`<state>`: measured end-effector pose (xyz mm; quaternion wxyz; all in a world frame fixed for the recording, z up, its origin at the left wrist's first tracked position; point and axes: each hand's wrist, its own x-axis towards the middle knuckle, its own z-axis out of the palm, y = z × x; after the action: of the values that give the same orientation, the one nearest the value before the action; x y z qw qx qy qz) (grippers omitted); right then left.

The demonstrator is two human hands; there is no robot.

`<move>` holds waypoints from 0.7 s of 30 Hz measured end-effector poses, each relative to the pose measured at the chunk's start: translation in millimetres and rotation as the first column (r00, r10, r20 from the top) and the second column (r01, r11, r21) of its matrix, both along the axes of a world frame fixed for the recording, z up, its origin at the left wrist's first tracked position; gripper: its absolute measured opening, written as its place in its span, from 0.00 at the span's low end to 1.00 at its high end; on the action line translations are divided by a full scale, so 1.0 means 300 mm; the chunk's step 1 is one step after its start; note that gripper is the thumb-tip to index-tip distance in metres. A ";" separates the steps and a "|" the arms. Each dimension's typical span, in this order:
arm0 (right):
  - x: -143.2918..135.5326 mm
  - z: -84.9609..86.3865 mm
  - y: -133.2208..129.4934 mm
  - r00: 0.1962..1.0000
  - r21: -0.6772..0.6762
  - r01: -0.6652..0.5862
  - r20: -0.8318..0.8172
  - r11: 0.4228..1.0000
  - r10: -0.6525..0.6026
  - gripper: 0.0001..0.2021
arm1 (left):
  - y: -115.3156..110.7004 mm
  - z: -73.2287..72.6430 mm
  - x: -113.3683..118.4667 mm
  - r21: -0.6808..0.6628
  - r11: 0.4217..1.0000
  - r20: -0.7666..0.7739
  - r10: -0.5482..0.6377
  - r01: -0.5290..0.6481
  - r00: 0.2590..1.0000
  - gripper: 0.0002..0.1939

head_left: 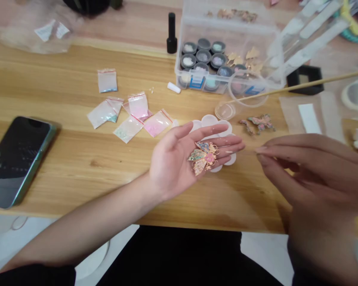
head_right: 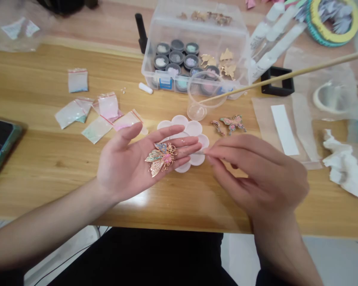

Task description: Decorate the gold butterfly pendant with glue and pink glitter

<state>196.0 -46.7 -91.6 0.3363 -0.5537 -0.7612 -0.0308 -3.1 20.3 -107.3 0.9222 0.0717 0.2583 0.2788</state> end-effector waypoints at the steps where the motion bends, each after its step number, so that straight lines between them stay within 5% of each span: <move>1: 0.012 0.004 0.004 0.999 0.025 0.031 -0.017 0.999 -0.030 0.10 | 0.000 -0.002 -0.001 0.009 1.000 -0.005 0.002 -0.002 1.000 0.28; 5: 0.088 0.000 0.026 0.993 0.052 0.115 -0.021 0.992 -0.114 0.06 | 0.001 -0.007 -0.004 0.030 0.999 -0.015 0.011 -0.011 1.000 0.25; 10: 0.167 -0.045 0.044 0.988 -0.136 0.016 0.157 0.991 0.006 0.03 | 0.005 0.000 -0.003 0.007 0.999 -0.109 0.051 -0.050 0.993 0.25; 21: 0.163 -0.082 0.061 0.986 -0.241 0.007 0.165 0.970 0.034 0.09 | 0.008 0.010 0.003 -0.046 0.993 -0.186 0.098 -0.109 0.978 0.25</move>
<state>245.0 -28.3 -116.3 0.2013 -0.5806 -0.7887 0.0175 -2.4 22.6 -104.4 0.8803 0.0580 0.3534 0.3113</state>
